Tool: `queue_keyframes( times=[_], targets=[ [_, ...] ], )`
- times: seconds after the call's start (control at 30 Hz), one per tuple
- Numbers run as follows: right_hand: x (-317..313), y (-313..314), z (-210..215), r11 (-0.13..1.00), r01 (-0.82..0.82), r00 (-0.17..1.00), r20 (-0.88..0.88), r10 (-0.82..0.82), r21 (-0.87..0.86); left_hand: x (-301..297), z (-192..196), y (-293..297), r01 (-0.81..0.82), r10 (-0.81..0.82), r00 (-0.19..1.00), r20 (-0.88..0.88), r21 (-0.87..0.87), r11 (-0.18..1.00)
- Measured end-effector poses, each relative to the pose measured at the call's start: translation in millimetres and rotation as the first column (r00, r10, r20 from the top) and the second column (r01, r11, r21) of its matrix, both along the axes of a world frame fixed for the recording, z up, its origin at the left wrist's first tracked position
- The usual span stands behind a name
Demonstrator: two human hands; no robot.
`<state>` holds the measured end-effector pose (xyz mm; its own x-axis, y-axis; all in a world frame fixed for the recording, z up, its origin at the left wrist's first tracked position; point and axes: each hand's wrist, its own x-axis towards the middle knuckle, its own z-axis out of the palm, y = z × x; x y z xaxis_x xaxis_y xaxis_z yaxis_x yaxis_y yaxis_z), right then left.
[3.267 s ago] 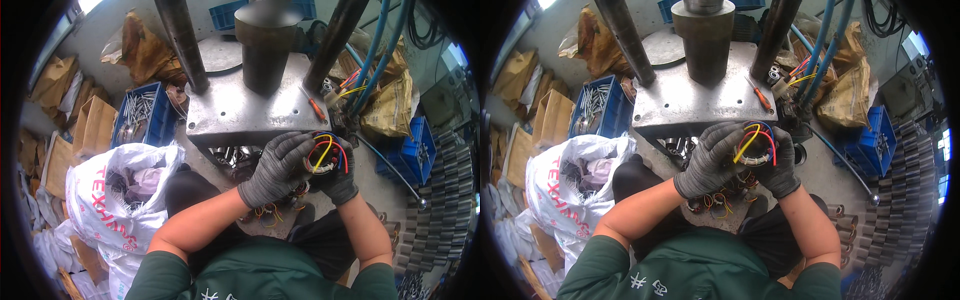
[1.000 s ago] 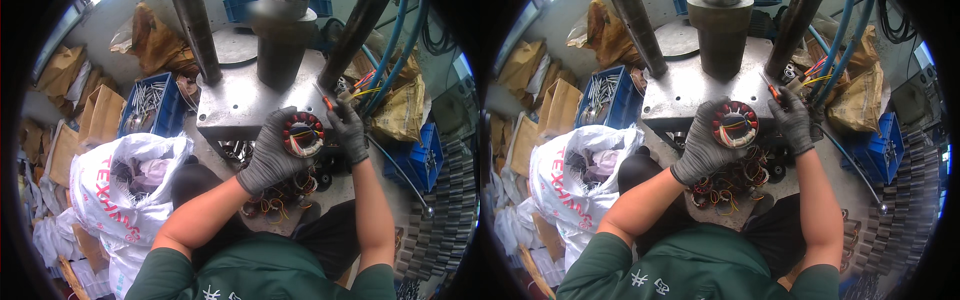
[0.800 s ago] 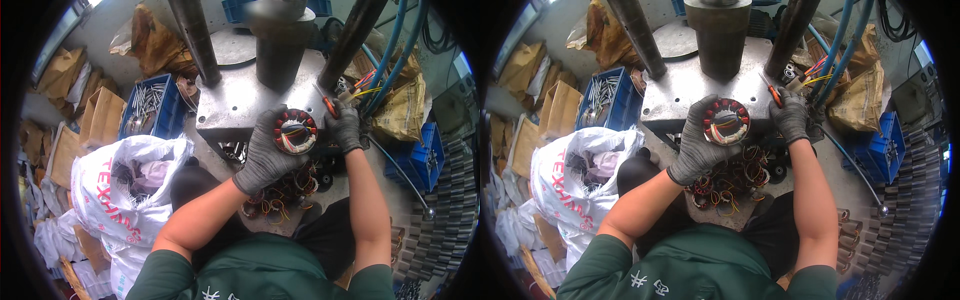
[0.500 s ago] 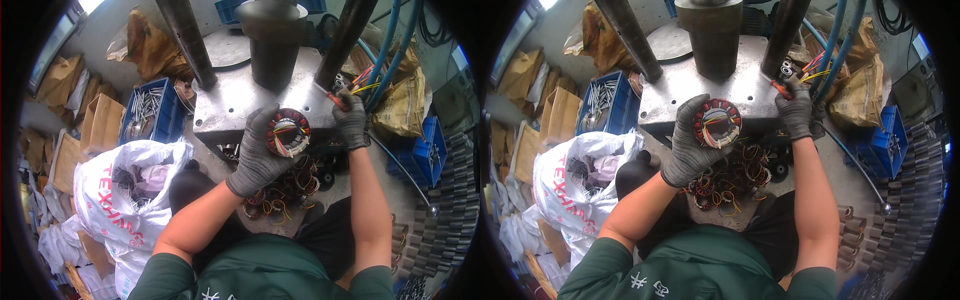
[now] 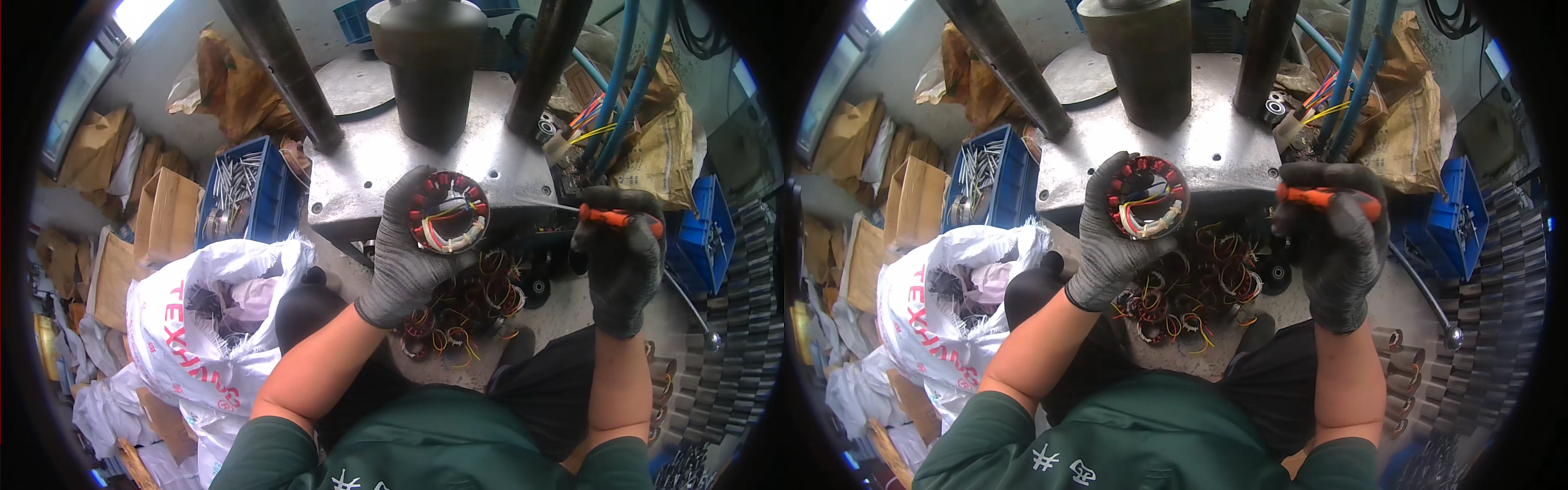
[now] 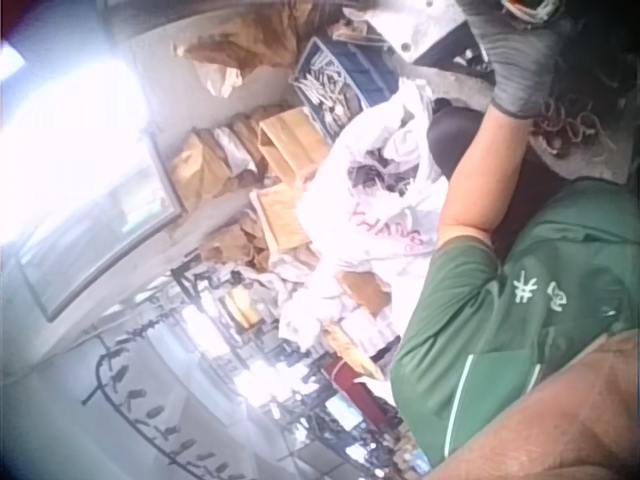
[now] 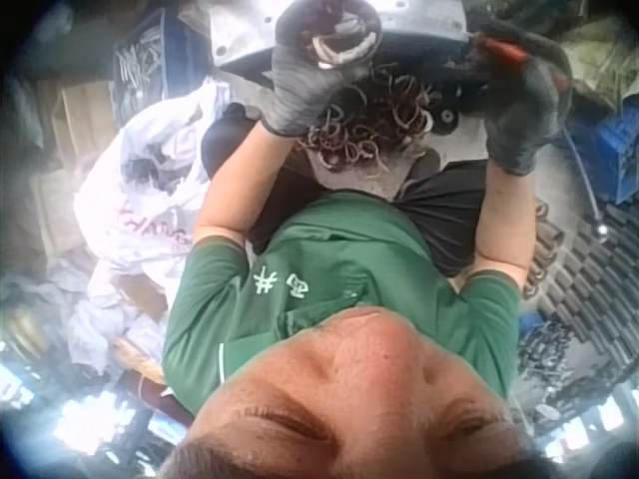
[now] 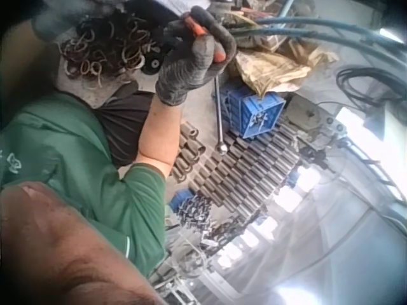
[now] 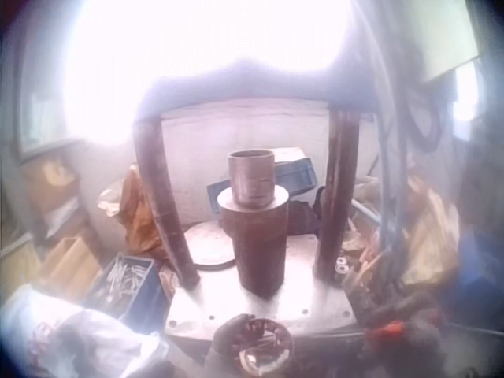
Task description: Assembling motor stators by inserting them into metal housings and using a press.
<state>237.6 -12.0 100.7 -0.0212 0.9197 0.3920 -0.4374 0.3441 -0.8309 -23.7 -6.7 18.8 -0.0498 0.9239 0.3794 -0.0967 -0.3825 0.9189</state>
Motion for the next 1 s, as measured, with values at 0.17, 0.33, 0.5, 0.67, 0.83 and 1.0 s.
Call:
queue_keyframes(
  times=[0.17,0.33,0.5,0.67,0.83,1.0],
  targets=[
    [-14,-9,-4,0.999,-0.033,0.999,0.027,0.034,-0.02,4,-2,1,0.081,-0.085,0.991,0.104,0.038,0.996],
    [-14,-11,-5,0.996,-0.081,0.993,0.084,0.082,-0.023,3,-3,0,0.066,-0.06,0.996,-0.065,0.096,0.993],
    [-17,-12,-5,0.998,-0.005,0.988,0.151,0.014,-0.058,0,-10,2,0.062,-0.043,0.989,-0.144,0.136,0.989],
    [5,-3,-3,0.972,-0.19,0.982,-0.032,0.187,-0.138,0,-2,-2,0.041,0.02,0.967,-0.256,0.231,0.972],
    [-13,-8,-2,0.991,-0.028,0.999,0.022,0.031,-0.128,-2,-10,0,0.046,-0.014,0.985,-0.174,0.178,0.983],
    [-17,-8,-6,0.994,0.013,1.0,0.019,-0.011,-0.105,3,-6,-1,0.054,-0.033,0.99,-0.138,0.15,0.987]
  ],
)
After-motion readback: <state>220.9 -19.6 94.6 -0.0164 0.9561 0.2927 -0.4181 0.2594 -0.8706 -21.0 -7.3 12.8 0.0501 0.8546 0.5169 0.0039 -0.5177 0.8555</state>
